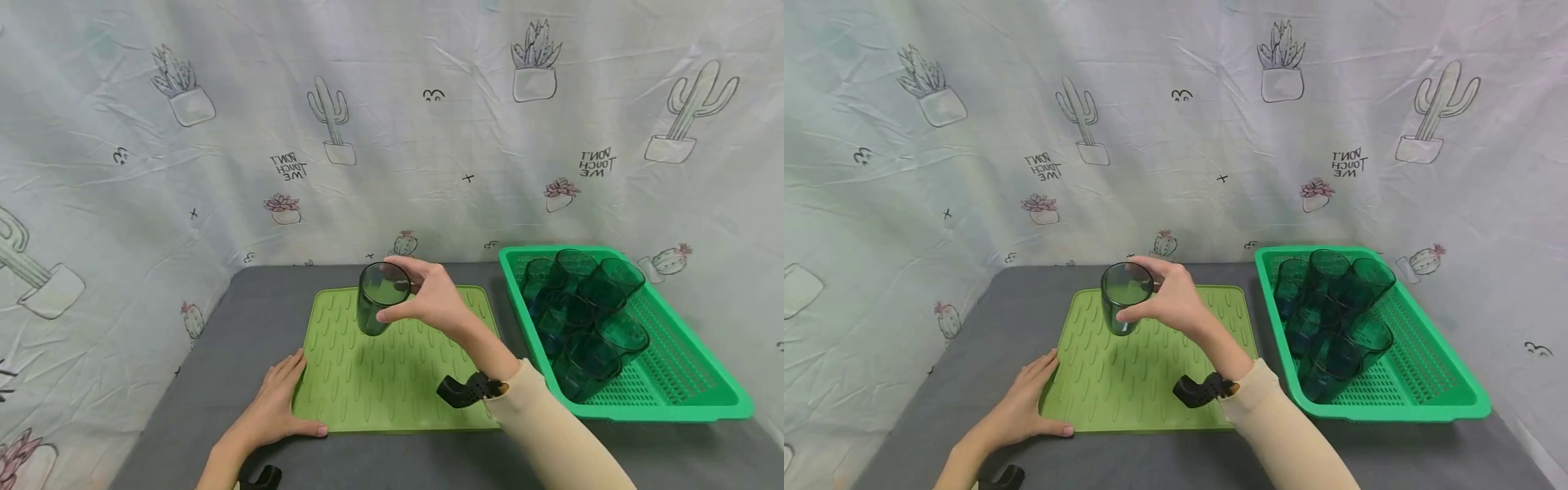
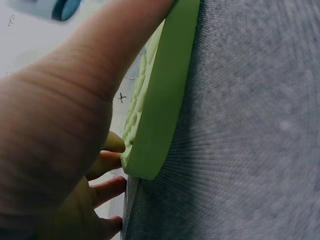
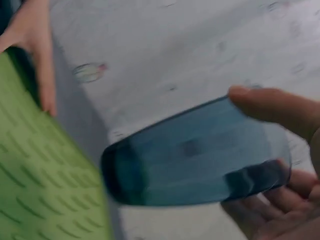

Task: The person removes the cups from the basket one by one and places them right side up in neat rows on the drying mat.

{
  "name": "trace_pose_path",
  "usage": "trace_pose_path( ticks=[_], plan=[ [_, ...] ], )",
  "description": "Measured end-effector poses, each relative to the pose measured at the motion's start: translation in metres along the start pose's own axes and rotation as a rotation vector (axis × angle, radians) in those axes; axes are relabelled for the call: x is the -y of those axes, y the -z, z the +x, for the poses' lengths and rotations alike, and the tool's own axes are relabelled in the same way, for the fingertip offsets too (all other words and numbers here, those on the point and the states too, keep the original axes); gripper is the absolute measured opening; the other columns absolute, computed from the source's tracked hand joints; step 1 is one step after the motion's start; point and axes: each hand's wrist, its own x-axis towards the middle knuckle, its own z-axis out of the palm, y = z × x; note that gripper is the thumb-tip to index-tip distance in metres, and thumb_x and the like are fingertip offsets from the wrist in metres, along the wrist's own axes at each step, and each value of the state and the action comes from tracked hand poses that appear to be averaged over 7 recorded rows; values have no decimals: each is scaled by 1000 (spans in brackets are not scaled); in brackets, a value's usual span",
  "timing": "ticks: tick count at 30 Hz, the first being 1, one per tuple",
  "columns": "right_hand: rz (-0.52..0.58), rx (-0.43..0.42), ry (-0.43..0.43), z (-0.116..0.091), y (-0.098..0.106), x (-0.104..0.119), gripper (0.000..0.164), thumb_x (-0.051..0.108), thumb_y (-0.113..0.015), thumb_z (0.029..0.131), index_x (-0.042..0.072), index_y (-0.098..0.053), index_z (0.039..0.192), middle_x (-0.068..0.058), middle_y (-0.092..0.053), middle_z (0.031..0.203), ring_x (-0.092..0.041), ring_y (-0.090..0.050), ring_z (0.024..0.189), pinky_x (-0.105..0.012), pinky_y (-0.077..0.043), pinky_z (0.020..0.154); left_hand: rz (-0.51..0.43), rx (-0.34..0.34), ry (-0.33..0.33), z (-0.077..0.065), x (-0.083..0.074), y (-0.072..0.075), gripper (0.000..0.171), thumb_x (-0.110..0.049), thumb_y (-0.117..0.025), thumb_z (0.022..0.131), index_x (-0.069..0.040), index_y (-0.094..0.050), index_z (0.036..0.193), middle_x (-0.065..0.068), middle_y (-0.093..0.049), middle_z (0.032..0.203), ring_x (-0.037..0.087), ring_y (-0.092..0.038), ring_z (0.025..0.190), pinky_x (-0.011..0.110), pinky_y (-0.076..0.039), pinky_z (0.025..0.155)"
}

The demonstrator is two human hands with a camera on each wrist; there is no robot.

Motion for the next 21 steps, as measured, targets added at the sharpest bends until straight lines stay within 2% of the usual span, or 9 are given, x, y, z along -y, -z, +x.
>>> trace_pose_path(
  ticks=[4, 7, 11, 15, 21],
  plan=[
    [88, 24, 1, 27, -20, -28, 80, 4, -92, 66, 18, -59, 138, 2, -63, 128, -17, -59, 116, -38, -52, 91, -10, 15, 10, -1, 3, 1, 135, -77, -77, 57, 8, -29, 151, 24, -18, 158, 50, -17, 140, 69, -12, 107],
    [117, -9, -8, 43, -37, -48, 81, 1, -91, 66, 19, -58, 138, 1, -62, 131, -17, -58, 118, -40, -50, 94, -18, 31, 12, 0, 5, 2, 134, -76, -77, 58, 8, -29, 151, 23, -16, 159, 50, -15, 141, 69, -11, 106],
    [46, -54, -31, 57, -52, -64, 83, 0, -92, 65, 16, -58, 139, -2, -60, 134, -18, -59, 118, -38, -50, 94, -16, 38, 9, -1, 5, 2, 132, -76, -77, 59, 8, -30, 150, 23, -15, 159, 49, -14, 141, 69, -10, 107],
    [-58, -72, -88, 66, -55, -71, 85, 6, -94, 64, 22, -58, 139, 5, -60, 133, -14, -59, 116, -32, -51, 90, -13, 37, 10, 0, 3, 1, 131, -76, -77, 60, 9, -32, 149, 23, -15, 159, 49, -15, 141, 69, -10, 107],
    [-19, -64, -105, 78, -53, -81, 85, 5, -94, 64, 25, -58, 139, 4, -60, 134, -16, -57, 120, -35, -49, 94, -33, 47, 14, 0, 2, 3, 130, -74, -78, 60, 9, -33, 149, 22, -15, 159, 48, -13, 142, 69, -8, 107]
  ],
)
